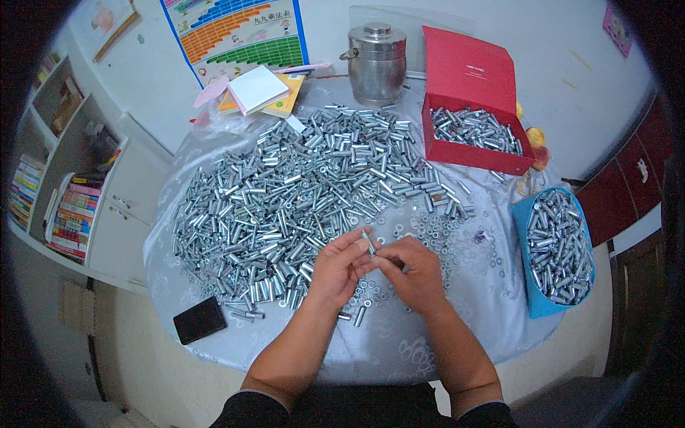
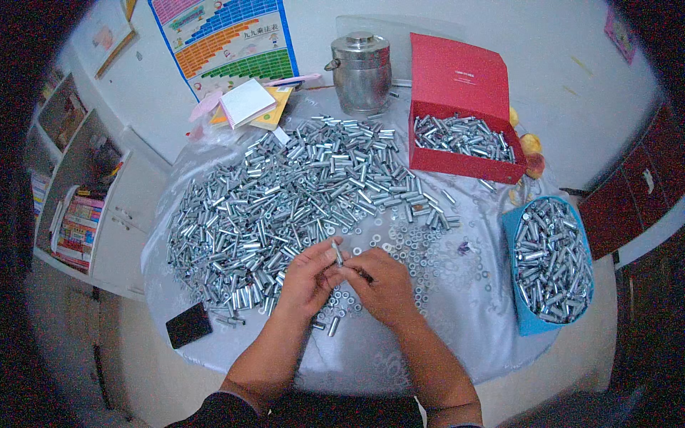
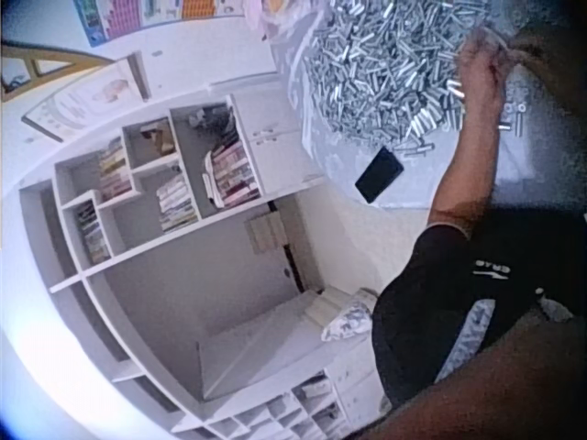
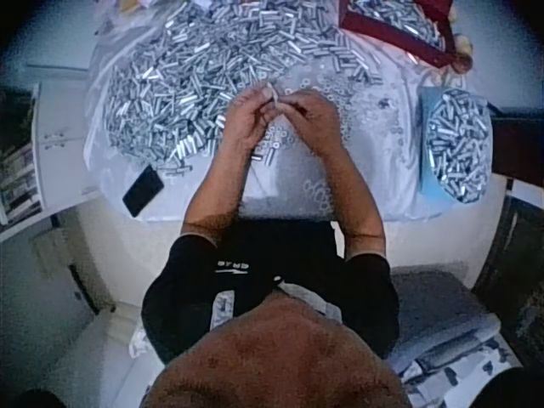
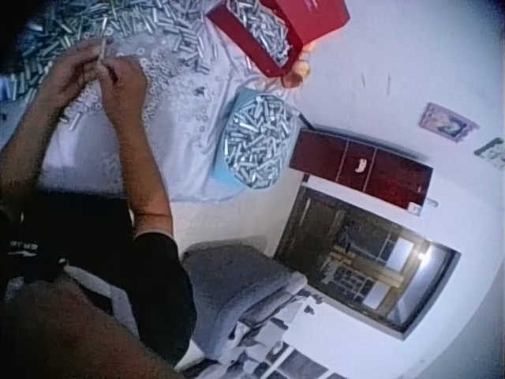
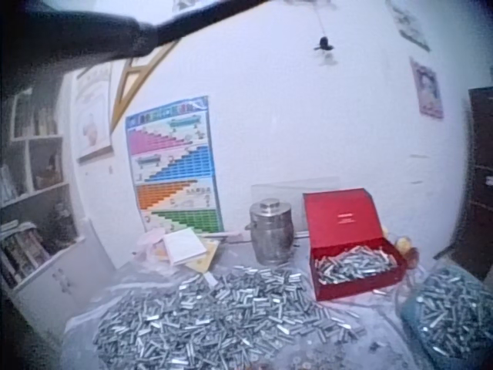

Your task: The person repeatedly picks up small metal sleeves and washers from a large pile on a table, inserts the washers into the sleeves, and places the assembled units into a blue container. The process is continuous and repetitive throughout the clip.

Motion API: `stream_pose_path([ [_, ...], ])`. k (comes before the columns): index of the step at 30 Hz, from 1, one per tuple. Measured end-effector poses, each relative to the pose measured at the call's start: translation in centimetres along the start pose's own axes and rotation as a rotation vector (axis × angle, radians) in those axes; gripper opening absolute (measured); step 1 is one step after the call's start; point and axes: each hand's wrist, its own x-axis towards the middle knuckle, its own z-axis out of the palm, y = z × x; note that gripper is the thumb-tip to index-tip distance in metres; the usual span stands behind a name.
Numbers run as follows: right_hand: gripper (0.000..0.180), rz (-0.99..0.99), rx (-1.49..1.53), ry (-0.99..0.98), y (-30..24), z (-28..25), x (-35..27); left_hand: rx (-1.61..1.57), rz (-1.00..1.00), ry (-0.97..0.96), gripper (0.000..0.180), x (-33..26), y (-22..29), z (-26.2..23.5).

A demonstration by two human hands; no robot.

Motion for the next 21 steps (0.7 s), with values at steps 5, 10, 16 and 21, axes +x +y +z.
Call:
stream_pose_path([
  [5,0.019,0.153,-0.102,0.053,-0.5,-0.2,0.1,0.000,-0.028,-0.029,0.031,-0.2,0.0,0.2],
  [10,0.022,0.237,-0.142,0.049,1.6,-0.6,0.6,0.036,0.062,0.096,0.035,0.0,-0.2,0.4],
  [16,0.023,0.172,-0.568,0.114,5.9,0.1,4.1,0.189,0.108,0.171,0.038,-0.1,-0.2,0.9],
  [21,0.021,0.238,-0.571,0.026,7.7,0.7,5.4,0.316,0.198,0.157,0.034,0.2,-0.6,0.5],
])
